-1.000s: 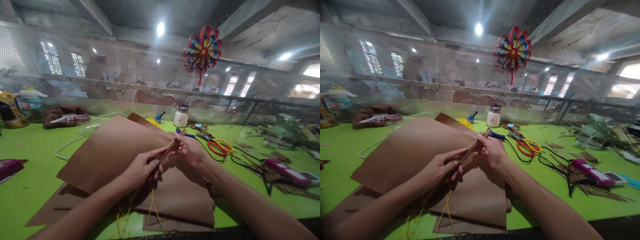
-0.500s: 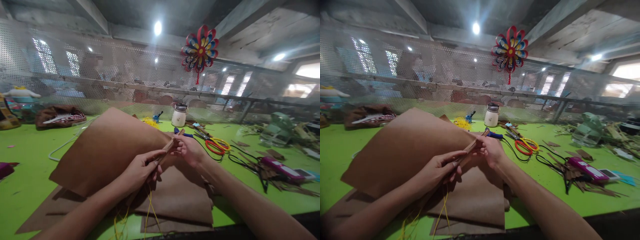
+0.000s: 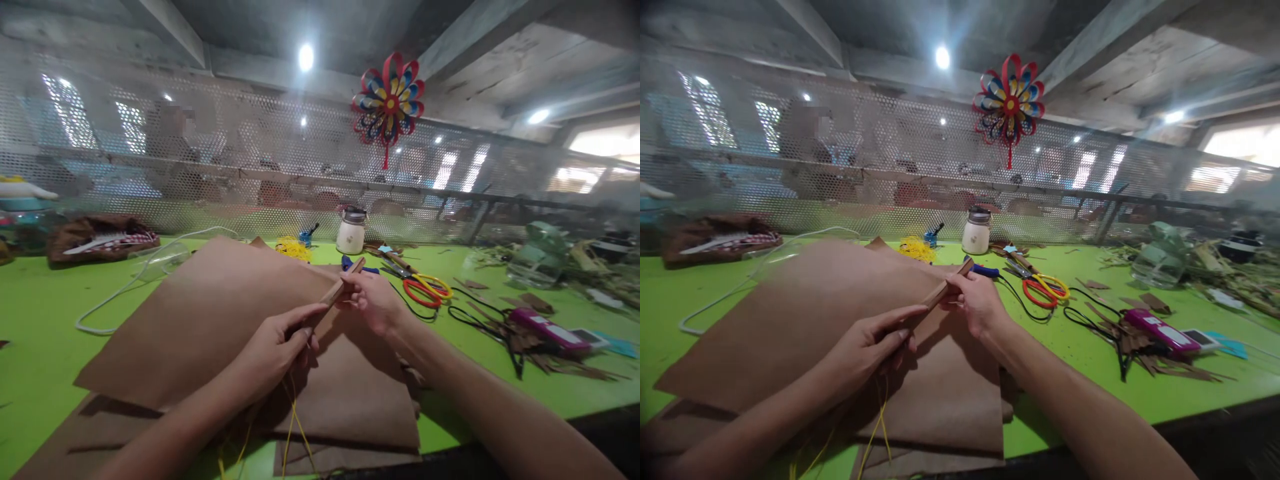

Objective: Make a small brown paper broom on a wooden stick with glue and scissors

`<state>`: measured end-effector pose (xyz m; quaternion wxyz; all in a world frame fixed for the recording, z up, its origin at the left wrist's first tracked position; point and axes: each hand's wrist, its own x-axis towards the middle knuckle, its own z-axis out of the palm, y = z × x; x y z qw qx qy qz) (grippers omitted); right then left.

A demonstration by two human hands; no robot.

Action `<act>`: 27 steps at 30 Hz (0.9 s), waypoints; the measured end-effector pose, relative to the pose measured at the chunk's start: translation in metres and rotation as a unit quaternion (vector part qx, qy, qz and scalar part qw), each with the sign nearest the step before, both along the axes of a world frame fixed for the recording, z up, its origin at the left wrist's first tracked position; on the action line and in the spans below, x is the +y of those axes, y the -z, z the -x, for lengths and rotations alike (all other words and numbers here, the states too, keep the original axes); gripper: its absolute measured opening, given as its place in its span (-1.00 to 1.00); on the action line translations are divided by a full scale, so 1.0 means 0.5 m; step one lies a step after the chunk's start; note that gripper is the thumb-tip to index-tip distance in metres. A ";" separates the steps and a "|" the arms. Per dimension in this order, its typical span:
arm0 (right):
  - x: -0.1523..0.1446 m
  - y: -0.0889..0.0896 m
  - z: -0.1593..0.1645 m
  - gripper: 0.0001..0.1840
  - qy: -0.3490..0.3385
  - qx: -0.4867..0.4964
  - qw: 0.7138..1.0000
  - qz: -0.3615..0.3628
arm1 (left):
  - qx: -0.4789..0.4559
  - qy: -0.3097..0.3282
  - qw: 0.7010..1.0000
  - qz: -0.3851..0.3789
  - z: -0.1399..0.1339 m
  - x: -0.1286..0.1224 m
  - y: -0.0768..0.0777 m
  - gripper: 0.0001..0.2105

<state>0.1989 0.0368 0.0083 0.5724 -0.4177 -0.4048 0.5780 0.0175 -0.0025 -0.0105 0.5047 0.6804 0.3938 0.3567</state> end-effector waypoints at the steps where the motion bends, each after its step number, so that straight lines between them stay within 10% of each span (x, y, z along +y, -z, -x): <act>1: 0.000 -0.001 -0.001 -0.91 0.003 0.003 1.000 -0.006 | 0.004 -0.003 1.000 -0.003 -0.001 -0.003 -0.003 -0.58; 27: 0.022 -0.013 -0.044 -0.81 0.060 0.031 0.998 -0.007 | 0.035 -0.007 0.999 -0.020 -0.001 -0.009 -0.003 -0.59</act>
